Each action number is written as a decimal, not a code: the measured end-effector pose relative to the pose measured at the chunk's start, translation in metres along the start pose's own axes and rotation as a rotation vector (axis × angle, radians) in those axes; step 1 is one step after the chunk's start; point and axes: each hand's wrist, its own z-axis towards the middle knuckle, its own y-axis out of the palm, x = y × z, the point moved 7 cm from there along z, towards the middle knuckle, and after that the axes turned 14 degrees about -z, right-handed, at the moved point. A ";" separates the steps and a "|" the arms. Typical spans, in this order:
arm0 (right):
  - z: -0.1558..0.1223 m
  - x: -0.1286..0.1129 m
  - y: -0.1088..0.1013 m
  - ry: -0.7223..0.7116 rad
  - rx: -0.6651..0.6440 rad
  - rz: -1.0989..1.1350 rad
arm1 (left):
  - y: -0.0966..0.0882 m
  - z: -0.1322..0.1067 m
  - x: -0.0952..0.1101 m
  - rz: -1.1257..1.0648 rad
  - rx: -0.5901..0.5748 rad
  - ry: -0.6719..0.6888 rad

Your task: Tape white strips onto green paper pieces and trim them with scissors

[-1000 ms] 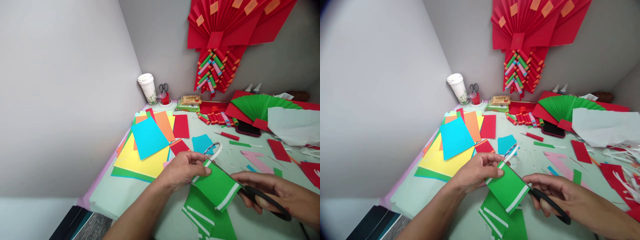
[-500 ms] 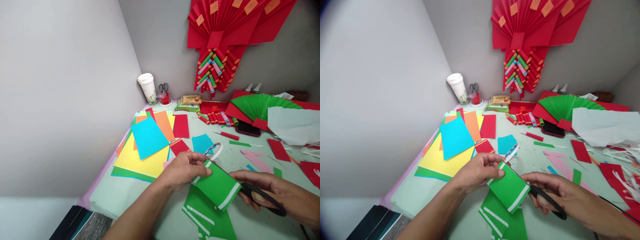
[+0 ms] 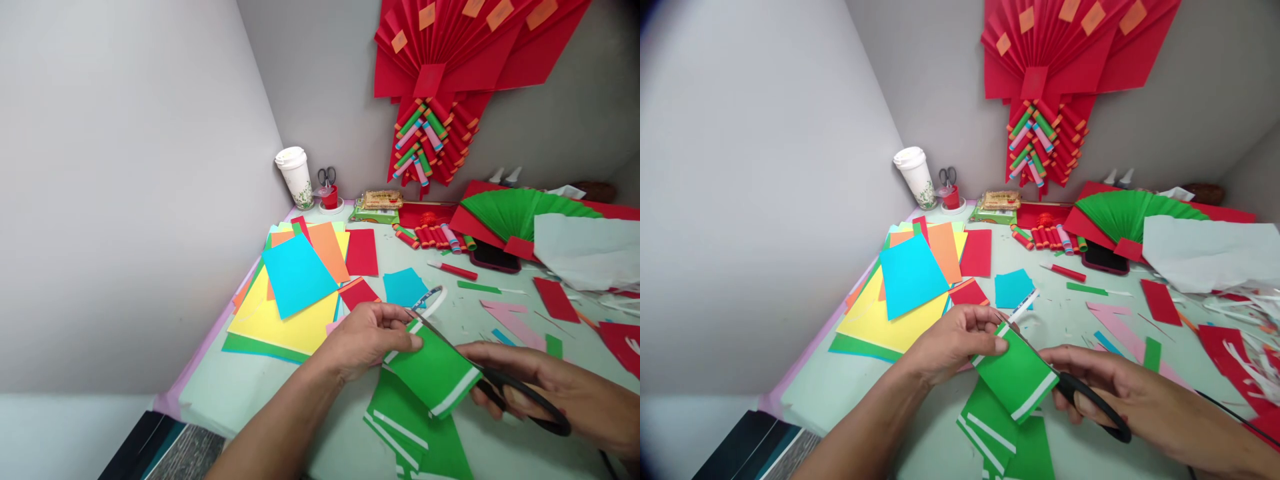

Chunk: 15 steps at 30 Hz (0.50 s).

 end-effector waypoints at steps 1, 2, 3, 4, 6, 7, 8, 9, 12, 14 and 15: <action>-0.002 -0.003 0.000 -0.012 -0.009 -0.017 | 0.000 0.000 0.000 -0.007 -0.006 -0.003; -0.003 -0.006 0.000 -0.026 -0.014 -0.027 | 0.000 0.000 -0.001 -0.020 -0.009 -0.009; -0.006 -0.008 0.000 -0.038 -0.016 -0.023 | -0.001 0.001 -0.001 -0.040 -0.007 -0.017; -0.008 -0.010 -0.001 -0.047 -0.008 -0.007 | -0.001 0.001 -0.002 -0.062 -0.003 -0.031; -0.012 -0.011 -0.005 -0.057 0.035 0.050 | -0.002 0.000 -0.004 -0.103 0.004 -0.064; -0.014 -0.011 -0.007 -0.050 0.062 0.077 | -0.002 0.000 -0.004 -0.119 0.006 -0.079; -0.015 -0.010 -0.009 -0.040 0.085 0.092 | -0.001 -0.001 -0.005 -0.133 0.005 -0.089; -0.015 -0.008 -0.010 -0.031 0.104 0.090 | 0.000 -0.002 -0.004 -0.146 0.001 -0.097; -0.014 0.000 -0.015 0.003 0.131 0.020 | 0.002 -0.004 -0.001 -0.205 -0.008 -0.090; -0.014 0.008 -0.022 0.023 0.153 -0.042 | 0.000 -0.005 0.004 -0.246 0.003 -0.053; -0.016 0.012 -0.029 0.023 0.196 -0.068 | -0.002 -0.006 0.007 -0.259 0.014 -0.025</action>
